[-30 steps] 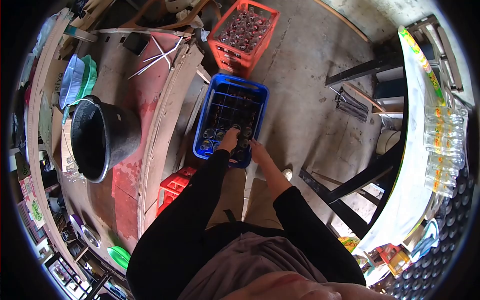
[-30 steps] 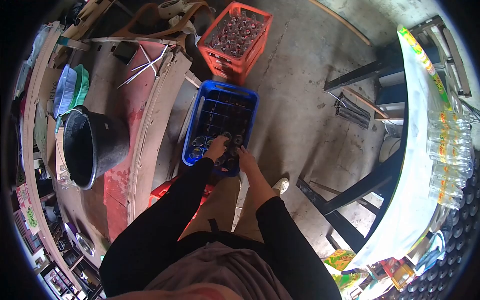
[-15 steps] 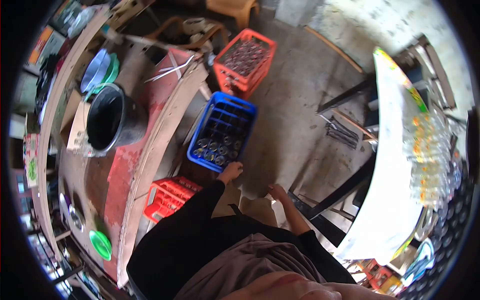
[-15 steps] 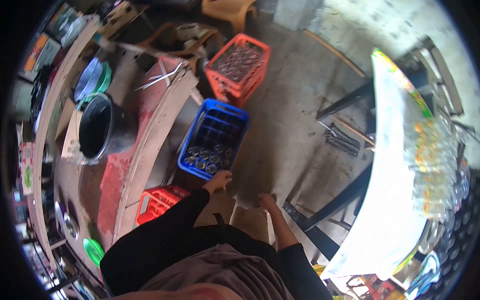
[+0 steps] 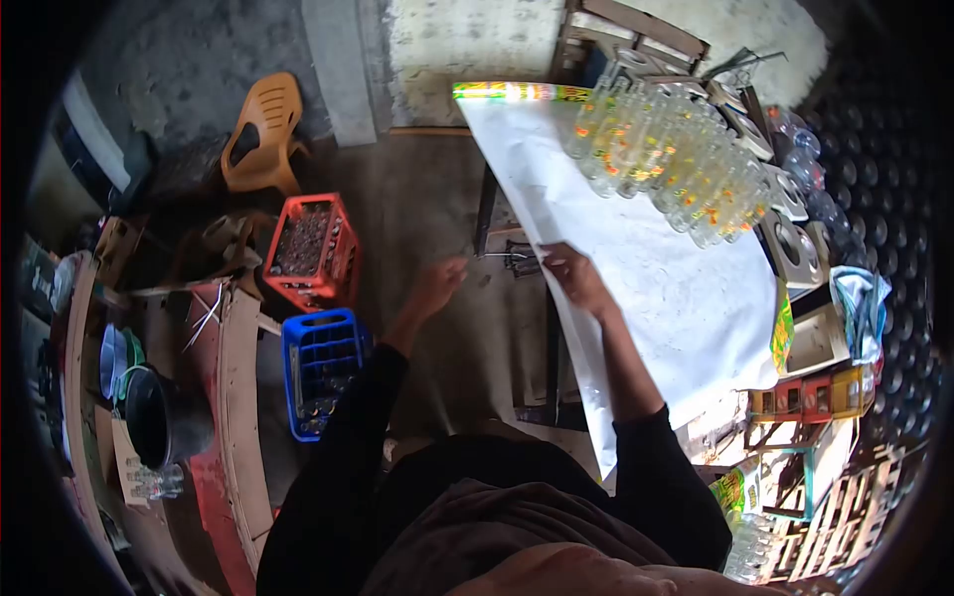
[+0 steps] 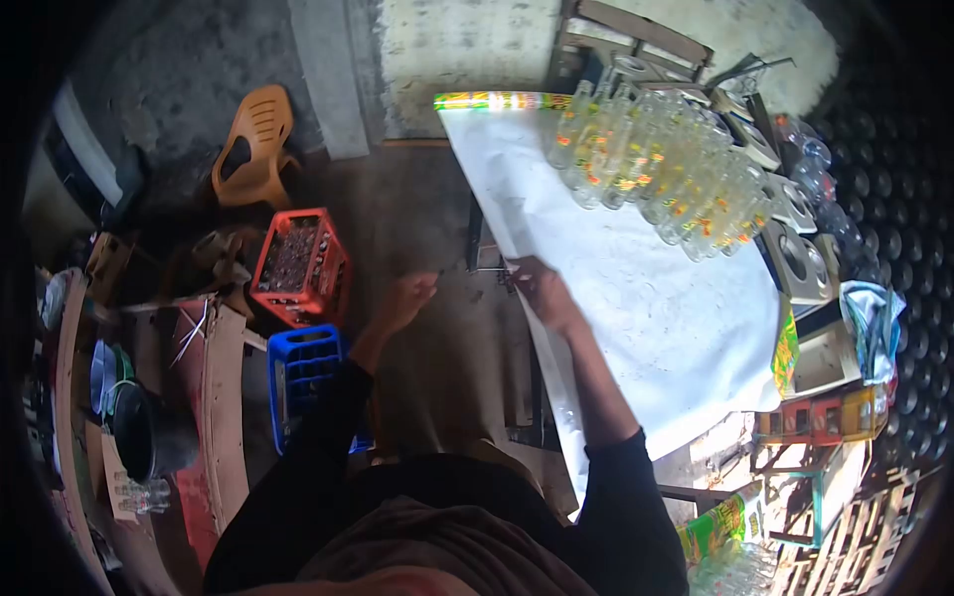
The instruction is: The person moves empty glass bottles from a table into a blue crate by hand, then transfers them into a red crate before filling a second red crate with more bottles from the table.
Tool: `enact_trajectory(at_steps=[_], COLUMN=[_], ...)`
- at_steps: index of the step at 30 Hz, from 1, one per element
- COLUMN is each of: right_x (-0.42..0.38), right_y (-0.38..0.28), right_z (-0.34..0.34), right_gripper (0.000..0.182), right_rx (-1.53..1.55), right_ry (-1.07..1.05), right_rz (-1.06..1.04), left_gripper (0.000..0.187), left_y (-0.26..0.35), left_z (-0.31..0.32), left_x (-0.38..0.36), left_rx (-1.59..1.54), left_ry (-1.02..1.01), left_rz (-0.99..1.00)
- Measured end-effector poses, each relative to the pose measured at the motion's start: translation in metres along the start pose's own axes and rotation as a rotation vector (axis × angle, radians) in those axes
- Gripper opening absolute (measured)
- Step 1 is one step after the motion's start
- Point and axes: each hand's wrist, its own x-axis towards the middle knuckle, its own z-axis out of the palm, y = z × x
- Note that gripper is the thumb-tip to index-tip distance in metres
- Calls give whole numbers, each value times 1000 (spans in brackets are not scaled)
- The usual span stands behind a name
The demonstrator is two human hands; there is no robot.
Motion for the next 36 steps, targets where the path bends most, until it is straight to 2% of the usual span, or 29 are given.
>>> enact_trajectory(at_steps=[1, 2, 4, 5, 8, 10, 12, 13, 17, 19, 21, 22, 23, 24, 27, 31, 32, 33, 35, 36], right_x=[7, 11, 17, 20, 30, 37, 44, 50, 62, 61, 60, 57, 55, 50, 40, 25, 22, 18, 12, 8], right_y=[-10, 3, 33, 40, 75, 92, 106, 115, 136, 143, 150, 145, 145, 141, 129, 117, 114, 114, 114, 107], right_z=[-27, -54, -104, -132, -204, -244, -272, -282, -297, -291, -291, -288, -283, -280, -273, -270, -269, -270, -263, -261], right_gripper=[32, 30, 30, 31, 31, 32, 40, 40, 51, 50, 49, 46, 40, 38, 36, 34, 34, 34, 28, 28], right_rx=[40, -69, -155, -298, -444, -496, -751, -749, -963, -852, -887, -867, -826, -801, -766, -755, -756, -766, -756, -757], right_ry=[57, 153, 317, 358, 569, 632, 684, 697, 656, 578, 556, 563, 639, 630, 635, 590, 589, 584, 612, 615], right_rz=[26, -16, -7, 25, 45, 73, 140, 145, 189, 262, 222, 228, 138, 127, 124, 96, 83, 90, 56, 84], left_gripper=[28, 28, 26, 26, 23, 23, 25, 26, 29, 32, 38, 39, 41, 51, 43, 44, 44, 44, 40, 31], left_y=[27, 51, 96, 121, 192, 231, 262, 273, 295, 299, 303, 300, 298, 306, 296, 289, 287, 293, 305, 304], left_z=[0, 8, 27, 36, 72, 99, 126, 140, 193, 215, 229, 239, 248, 247, 270, 293, 298, 297, 283, 283], left_x=[16, 40, 88, 108, 157, 180, 198, 207, 250, 273, 296, 309, 322, 327, 353, 367, 368, 367, 354, 344], left_rx=[-69, -67, -171, -167, -49, 1, 32, 63, 174, 232, 254, 285, 315, 384, 430, 445, 409, 398, 363, 274], left_ry=[-27, -35, -94, -103, -160, -224, -251, -275, -248, -146, -164, -93, -24, -132, -83, -77, -1, -4, -196, -143], left_rz=[-10, 10, 239, 260, 366, 460, 510, 552, 654, 692, 691, 702, 713, 590, 577, 538, 567, 567, 472, 540])
